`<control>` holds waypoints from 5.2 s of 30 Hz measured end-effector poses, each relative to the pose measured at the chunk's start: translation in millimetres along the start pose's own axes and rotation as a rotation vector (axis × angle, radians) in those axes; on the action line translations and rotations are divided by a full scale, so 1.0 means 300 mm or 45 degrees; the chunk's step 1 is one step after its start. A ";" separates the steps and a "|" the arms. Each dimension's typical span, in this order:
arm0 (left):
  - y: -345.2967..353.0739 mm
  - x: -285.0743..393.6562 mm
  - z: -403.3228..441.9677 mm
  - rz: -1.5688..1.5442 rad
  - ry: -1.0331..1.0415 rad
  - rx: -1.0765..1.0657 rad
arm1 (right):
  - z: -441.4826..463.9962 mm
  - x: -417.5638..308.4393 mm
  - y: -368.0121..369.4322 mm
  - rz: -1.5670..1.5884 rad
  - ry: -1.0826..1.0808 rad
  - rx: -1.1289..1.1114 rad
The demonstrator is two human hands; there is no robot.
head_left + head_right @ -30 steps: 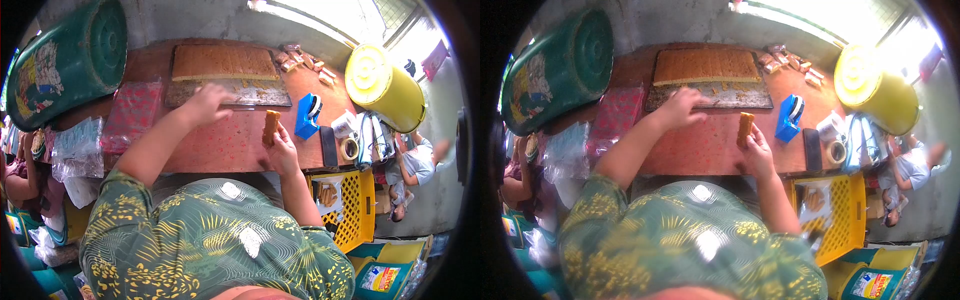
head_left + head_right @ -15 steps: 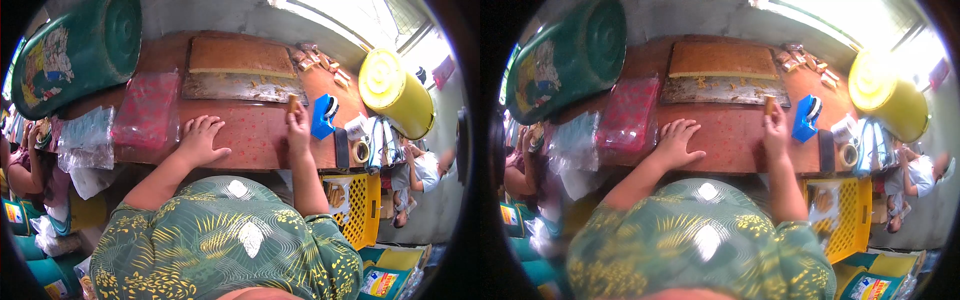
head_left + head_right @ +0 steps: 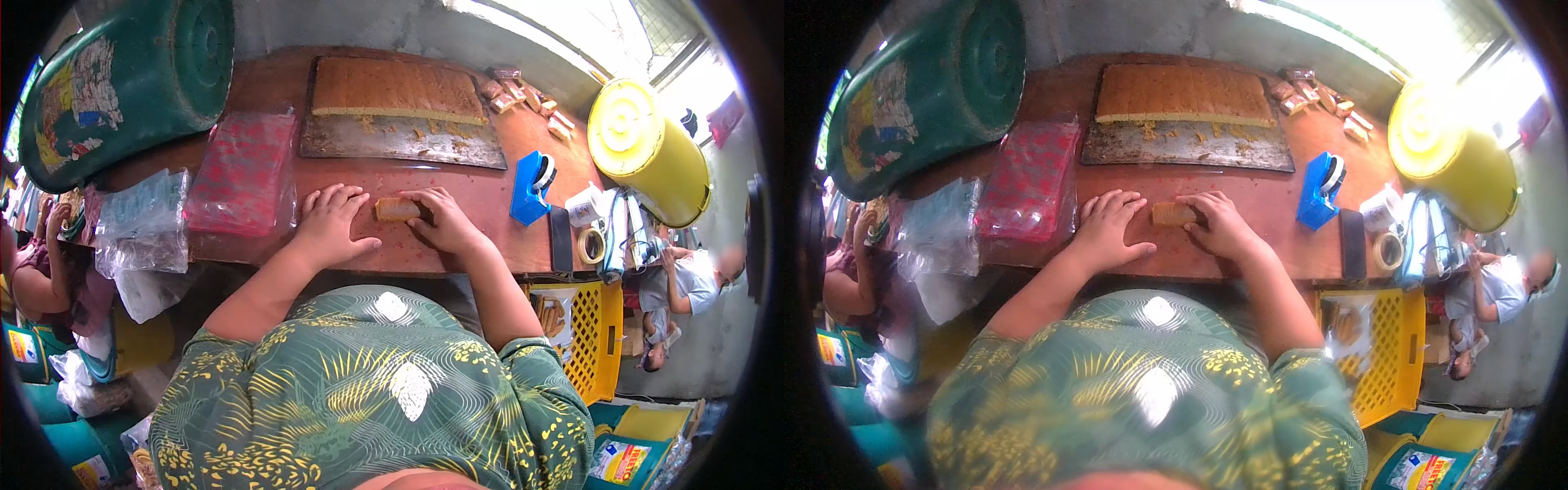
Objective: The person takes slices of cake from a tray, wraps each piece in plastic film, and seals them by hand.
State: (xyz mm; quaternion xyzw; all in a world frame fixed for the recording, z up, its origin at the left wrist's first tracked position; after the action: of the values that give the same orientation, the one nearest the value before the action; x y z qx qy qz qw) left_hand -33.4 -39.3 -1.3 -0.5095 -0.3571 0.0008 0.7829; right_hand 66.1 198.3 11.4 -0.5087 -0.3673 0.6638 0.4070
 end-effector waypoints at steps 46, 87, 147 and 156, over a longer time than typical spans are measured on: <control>0.001 0.099 0.179 -0.249 0.344 0.068 | -0.079 -0.010 -0.038 0.127 0.424 0.196; -0.077 0.059 0.105 -0.217 -0.024 0.130 | -0.148 0.056 -0.025 -0.178 0.382 0.366; 0.164 0.210 0.190 -0.469 0.388 -0.235 | -0.384 0.518 -0.395 0.594 1.258 0.622; 0.145 0.207 0.171 -0.385 0.531 -0.105 | -0.554 0.421 -0.275 -0.855 0.976 0.837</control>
State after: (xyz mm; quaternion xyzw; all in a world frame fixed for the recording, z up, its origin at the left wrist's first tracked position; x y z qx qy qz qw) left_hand -0.1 45.3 10.3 -0.4711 -0.2597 -0.2359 0.8093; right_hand 222.7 358.7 2.8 -0.4156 -0.1105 0.3472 0.8334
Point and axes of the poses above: each hand's wrist, its own z-axis towards the middle knuckle, its own y-axis out of the palm, x = y × z, the point moved 3 cm from there along z, towards the middle knuckle, and after that the axes turned 13 degrees about -z, right-handed, at the moved point
